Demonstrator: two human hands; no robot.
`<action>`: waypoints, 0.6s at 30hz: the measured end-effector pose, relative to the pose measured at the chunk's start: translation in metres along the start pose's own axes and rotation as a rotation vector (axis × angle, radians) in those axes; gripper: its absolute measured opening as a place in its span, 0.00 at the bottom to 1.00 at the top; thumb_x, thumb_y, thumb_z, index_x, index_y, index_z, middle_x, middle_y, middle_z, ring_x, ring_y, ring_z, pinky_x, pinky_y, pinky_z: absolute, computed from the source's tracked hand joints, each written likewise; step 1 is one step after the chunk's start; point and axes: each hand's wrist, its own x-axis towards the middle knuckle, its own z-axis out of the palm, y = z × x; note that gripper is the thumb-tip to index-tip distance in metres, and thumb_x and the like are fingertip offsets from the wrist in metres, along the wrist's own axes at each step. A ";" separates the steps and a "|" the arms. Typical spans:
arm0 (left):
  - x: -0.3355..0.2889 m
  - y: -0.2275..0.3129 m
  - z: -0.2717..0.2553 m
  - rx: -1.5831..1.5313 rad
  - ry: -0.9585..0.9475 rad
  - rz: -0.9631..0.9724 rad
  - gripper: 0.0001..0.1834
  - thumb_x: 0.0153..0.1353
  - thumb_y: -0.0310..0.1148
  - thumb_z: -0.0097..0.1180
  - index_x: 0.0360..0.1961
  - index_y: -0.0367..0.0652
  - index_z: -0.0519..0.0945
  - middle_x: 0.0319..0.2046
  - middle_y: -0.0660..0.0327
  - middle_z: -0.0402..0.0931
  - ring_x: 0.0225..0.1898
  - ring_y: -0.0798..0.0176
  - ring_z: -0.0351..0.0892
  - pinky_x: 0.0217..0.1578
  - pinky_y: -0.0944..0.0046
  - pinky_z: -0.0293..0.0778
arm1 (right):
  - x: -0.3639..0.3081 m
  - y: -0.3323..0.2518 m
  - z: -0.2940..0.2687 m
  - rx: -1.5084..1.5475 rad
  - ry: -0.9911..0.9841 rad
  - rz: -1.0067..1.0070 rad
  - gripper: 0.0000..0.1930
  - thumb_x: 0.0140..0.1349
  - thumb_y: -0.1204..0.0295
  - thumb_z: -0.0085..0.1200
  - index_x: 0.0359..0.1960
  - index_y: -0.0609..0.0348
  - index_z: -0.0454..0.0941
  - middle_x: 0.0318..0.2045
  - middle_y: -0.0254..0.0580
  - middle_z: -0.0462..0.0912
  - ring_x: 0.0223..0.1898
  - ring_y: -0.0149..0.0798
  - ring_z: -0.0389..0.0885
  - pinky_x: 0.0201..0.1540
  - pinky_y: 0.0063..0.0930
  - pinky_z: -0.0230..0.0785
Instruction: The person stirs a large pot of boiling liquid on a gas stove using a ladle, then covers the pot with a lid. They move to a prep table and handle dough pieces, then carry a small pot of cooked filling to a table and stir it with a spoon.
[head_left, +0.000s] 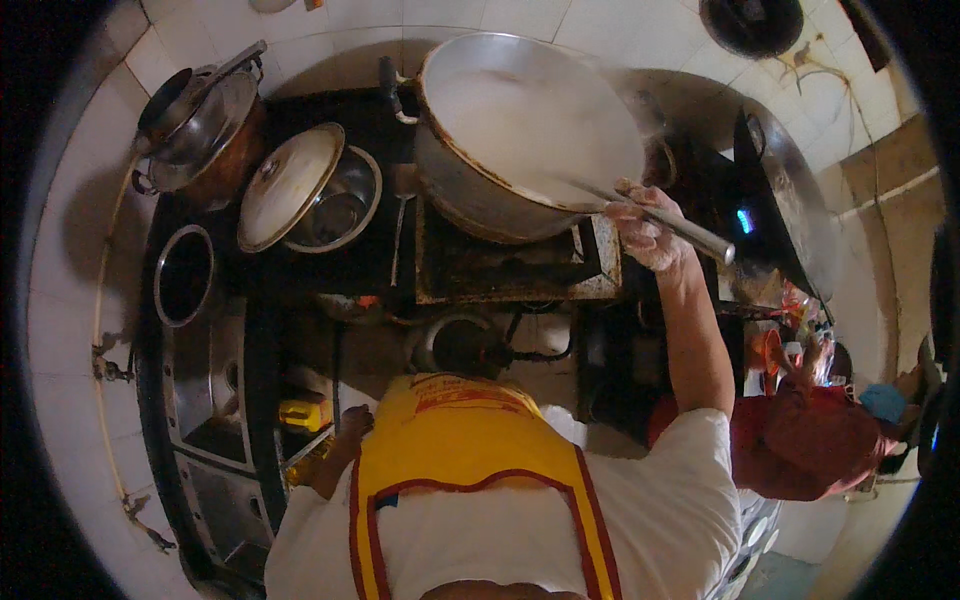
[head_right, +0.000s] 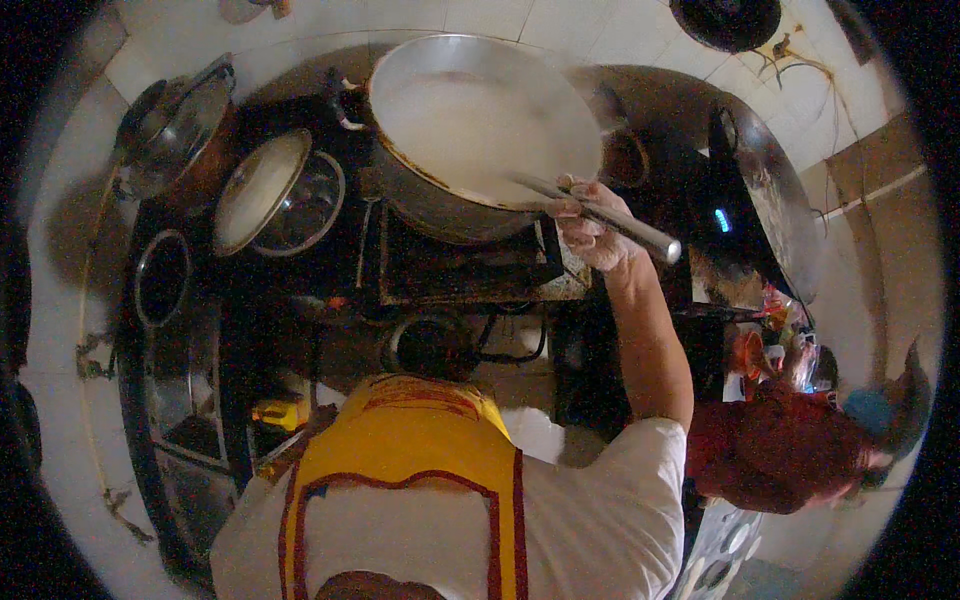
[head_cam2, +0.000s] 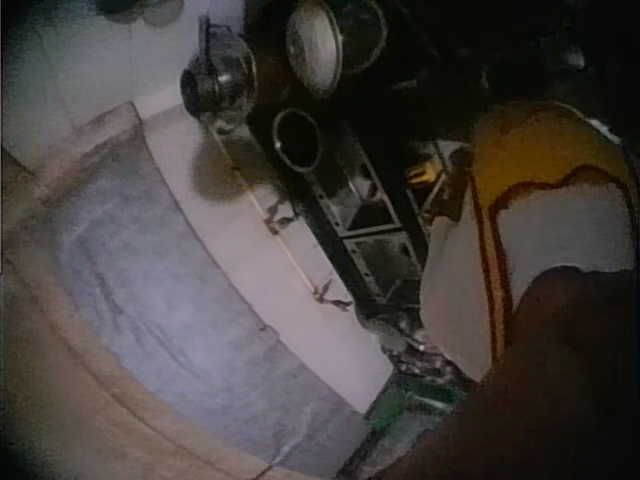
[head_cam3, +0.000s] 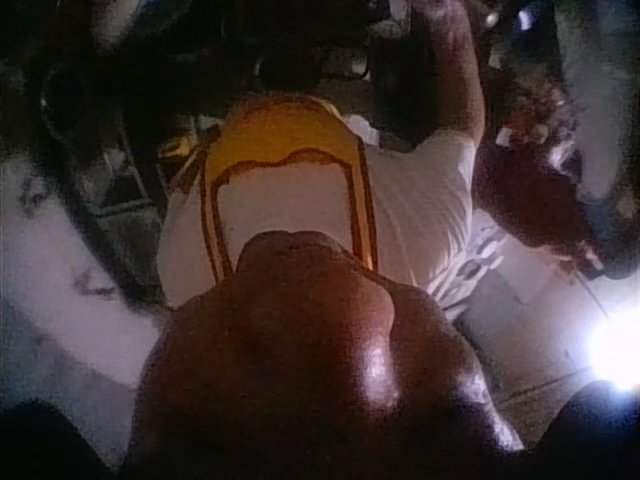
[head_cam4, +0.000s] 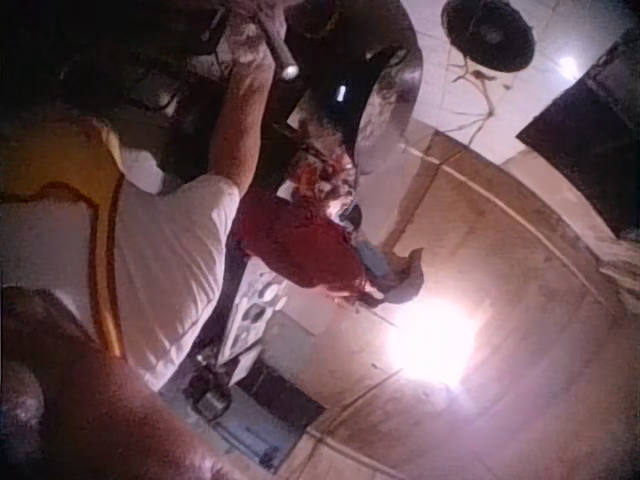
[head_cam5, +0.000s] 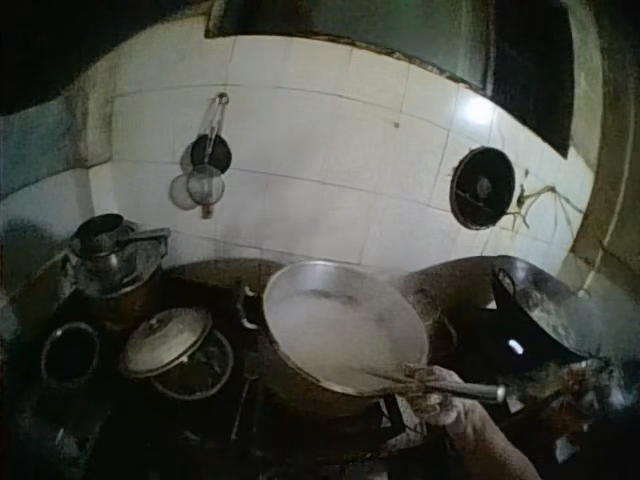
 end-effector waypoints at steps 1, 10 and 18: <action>0.003 -0.001 -0.003 -0.016 -0.008 0.003 0.11 0.67 0.35 0.52 0.25 0.50 0.72 0.17 0.66 0.64 0.15 0.65 0.63 0.19 0.64 0.64 | -0.001 0.005 0.007 -0.022 -0.027 -0.034 0.15 0.70 0.68 0.42 0.53 0.64 0.69 0.32 0.49 0.70 0.22 0.34 0.71 0.19 0.30 0.72; 0.024 -0.002 -0.019 -0.209 -0.274 0.047 0.06 0.66 0.30 0.53 0.30 0.45 0.71 0.16 0.66 0.63 0.14 0.66 0.60 0.17 0.63 0.61 | -0.010 0.022 0.134 -0.942 0.203 -0.353 0.09 0.64 0.68 0.50 0.42 0.57 0.68 0.24 0.38 0.69 0.11 0.25 0.65 0.08 0.18 0.66; 0.053 -0.011 0.004 0.122 0.024 0.009 0.09 0.66 0.34 0.56 0.37 0.38 0.76 0.20 0.62 0.71 0.17 0.66 0.67 0.17 0.62 0.63 | -0.016 0.038 0.202 -1.643 0.580 -0.571 0.11 0.61 0.69 0.52 0.43 0.56 0.70 0.29 0.35 0.71 0.20 0.25 0.70 0.17 0.18 0.67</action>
